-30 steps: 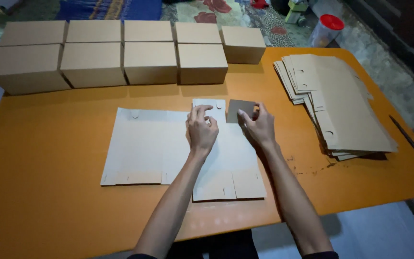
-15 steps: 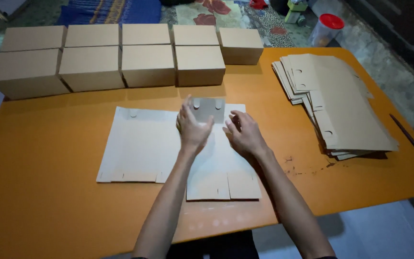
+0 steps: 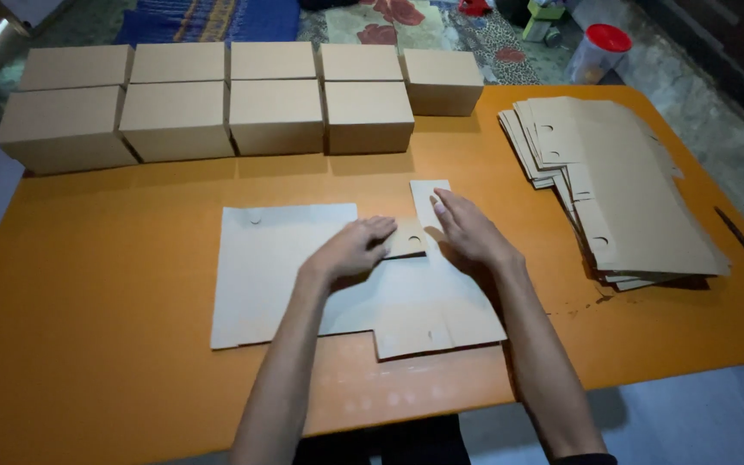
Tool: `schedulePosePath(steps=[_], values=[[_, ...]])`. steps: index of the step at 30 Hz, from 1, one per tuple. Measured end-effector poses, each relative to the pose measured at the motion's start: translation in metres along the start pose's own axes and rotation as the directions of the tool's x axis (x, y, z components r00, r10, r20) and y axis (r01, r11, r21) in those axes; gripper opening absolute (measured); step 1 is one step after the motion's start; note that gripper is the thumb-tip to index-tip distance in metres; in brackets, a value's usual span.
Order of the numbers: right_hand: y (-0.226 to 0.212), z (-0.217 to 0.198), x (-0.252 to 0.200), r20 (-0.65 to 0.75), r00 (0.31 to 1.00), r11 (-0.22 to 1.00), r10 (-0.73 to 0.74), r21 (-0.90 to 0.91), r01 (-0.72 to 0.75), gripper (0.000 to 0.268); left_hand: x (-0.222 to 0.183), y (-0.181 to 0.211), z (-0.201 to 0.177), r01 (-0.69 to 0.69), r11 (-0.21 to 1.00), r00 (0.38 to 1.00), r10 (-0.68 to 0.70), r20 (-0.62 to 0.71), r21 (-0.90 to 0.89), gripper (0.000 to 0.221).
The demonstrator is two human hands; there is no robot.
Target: Assembling a cardboard box from a flat template by folding and tucking flaps.
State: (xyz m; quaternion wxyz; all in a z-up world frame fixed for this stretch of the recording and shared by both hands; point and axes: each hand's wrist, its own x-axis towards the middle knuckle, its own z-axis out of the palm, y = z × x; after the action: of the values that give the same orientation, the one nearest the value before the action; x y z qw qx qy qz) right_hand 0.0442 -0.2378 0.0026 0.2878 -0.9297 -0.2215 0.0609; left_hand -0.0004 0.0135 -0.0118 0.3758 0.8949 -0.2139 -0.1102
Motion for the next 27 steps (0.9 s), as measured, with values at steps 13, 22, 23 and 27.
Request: schedulePosePath(steps=[13,22,23,27], values=[[-0.003,0.05,0.002,0.152,0.947,0.918,-0.283,-0.245,0.313,0.061,0.018,-0.001,0.048,0.017,0.863,0.974,0.099,-0.202,0.505,0.062],[-0.003,0.05,0.002,0.193,0.942,0.908,-0.275,-0.271,0.321,0.062,0.014,0.0,0.045,0.012,0.88,0.973,0.1,-0.21,0.475,0.061],[-0.008,0.047,0.001,0.219,0.946,0.926,-0.241,-0.239,0.291,0.065,0.013,0.001,0.045,0.012,0.885,0.972,0.098,-0.213,0.465,0.062],[-0.03,0.025,-0.007,0.259,0.942,0.976,-0.213,0.013,0.218,0.1,0.013,0.003,0.037,0.013,0.947,0.964,0.073,-0.254,0.32,0.055]])
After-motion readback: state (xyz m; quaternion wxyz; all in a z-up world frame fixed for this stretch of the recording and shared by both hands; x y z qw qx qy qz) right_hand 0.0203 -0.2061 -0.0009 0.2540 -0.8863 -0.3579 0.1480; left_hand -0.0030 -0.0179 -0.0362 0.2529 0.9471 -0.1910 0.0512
